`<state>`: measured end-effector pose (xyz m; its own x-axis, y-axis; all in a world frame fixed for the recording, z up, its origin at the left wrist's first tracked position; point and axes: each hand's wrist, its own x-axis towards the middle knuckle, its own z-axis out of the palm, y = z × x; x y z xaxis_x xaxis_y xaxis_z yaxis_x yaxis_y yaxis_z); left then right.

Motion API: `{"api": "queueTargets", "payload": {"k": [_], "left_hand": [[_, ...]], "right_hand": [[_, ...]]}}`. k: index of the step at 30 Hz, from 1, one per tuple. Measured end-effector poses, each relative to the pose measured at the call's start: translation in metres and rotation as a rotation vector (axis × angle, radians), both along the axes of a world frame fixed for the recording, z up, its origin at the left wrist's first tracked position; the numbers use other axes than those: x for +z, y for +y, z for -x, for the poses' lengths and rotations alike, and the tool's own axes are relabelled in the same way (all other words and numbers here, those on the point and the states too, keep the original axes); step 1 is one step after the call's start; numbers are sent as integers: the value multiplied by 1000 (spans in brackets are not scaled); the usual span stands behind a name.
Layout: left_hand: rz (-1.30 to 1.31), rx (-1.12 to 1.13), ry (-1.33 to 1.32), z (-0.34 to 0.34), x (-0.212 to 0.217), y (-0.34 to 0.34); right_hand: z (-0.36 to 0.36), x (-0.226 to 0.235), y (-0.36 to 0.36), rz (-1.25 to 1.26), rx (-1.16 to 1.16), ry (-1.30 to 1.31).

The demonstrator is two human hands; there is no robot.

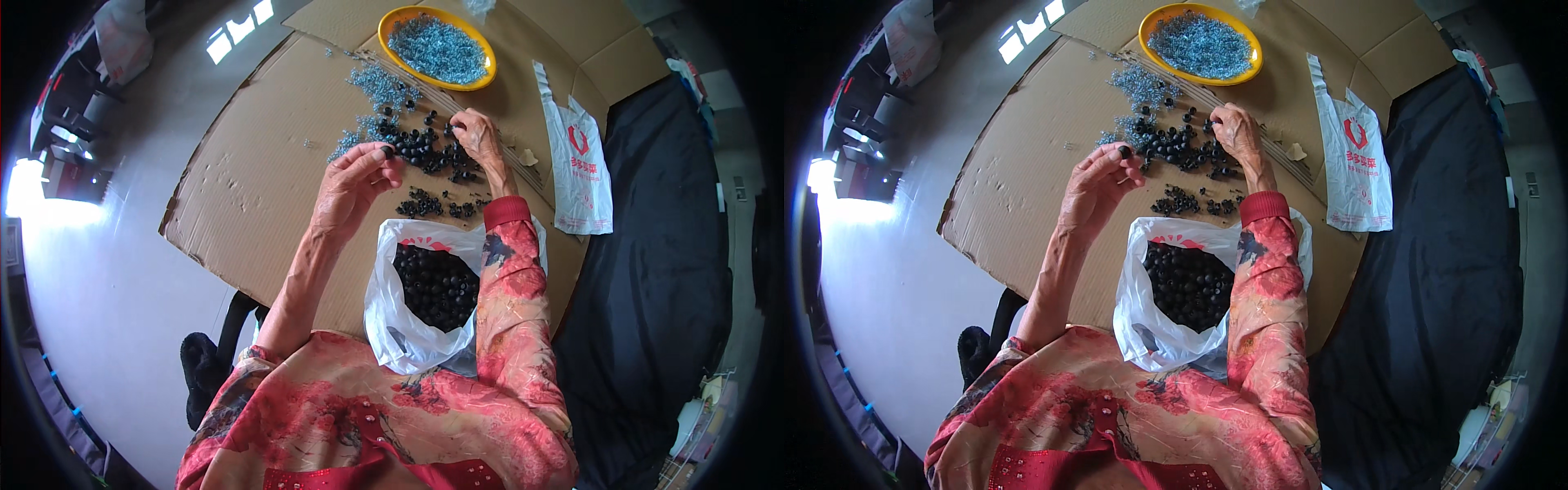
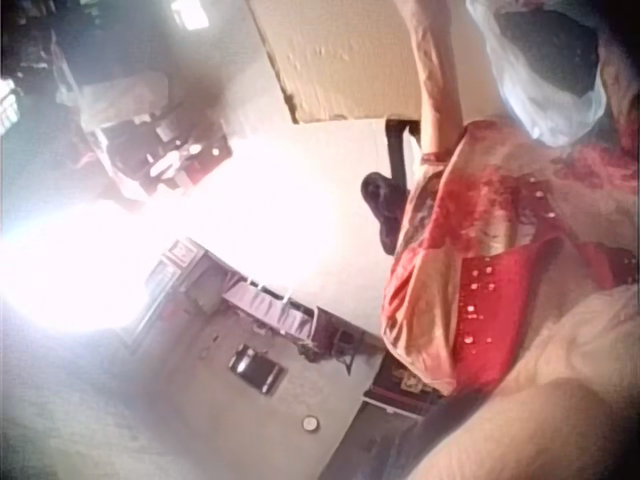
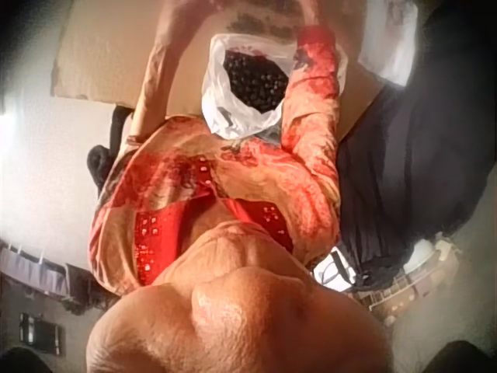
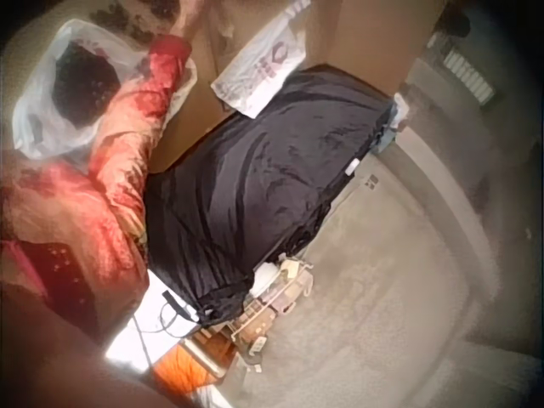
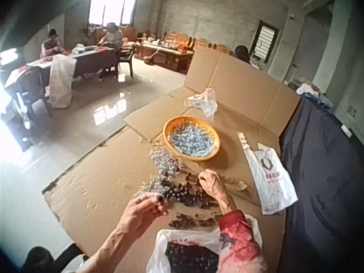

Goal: Manually attaching small black plastic caps or beads to the ends of blue wire stems.

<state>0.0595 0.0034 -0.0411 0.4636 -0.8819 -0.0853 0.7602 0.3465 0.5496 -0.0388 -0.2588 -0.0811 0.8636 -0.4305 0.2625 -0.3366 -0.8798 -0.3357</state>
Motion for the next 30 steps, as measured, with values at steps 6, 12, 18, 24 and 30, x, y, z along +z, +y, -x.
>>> {"api": "queueTargets", "payload": {"k": [6,12,18,24,30], "left_hand": [[-21,32,-61,-7,-3,-2],[-203,170,-195,22,-27,0],[-361,148,-248,45,-48,-5],[-361,143,-323,44,-49,-4],[-344,159,-259,42,-53,2]], "right_hand": [[14,25,8,-158,7,-117],[43,94,78,-243,20,-194],[54,68,101,-202,44,-108],[76,63,91,-328,-128,-265],[70,57,112,-335,29,-132]]}}
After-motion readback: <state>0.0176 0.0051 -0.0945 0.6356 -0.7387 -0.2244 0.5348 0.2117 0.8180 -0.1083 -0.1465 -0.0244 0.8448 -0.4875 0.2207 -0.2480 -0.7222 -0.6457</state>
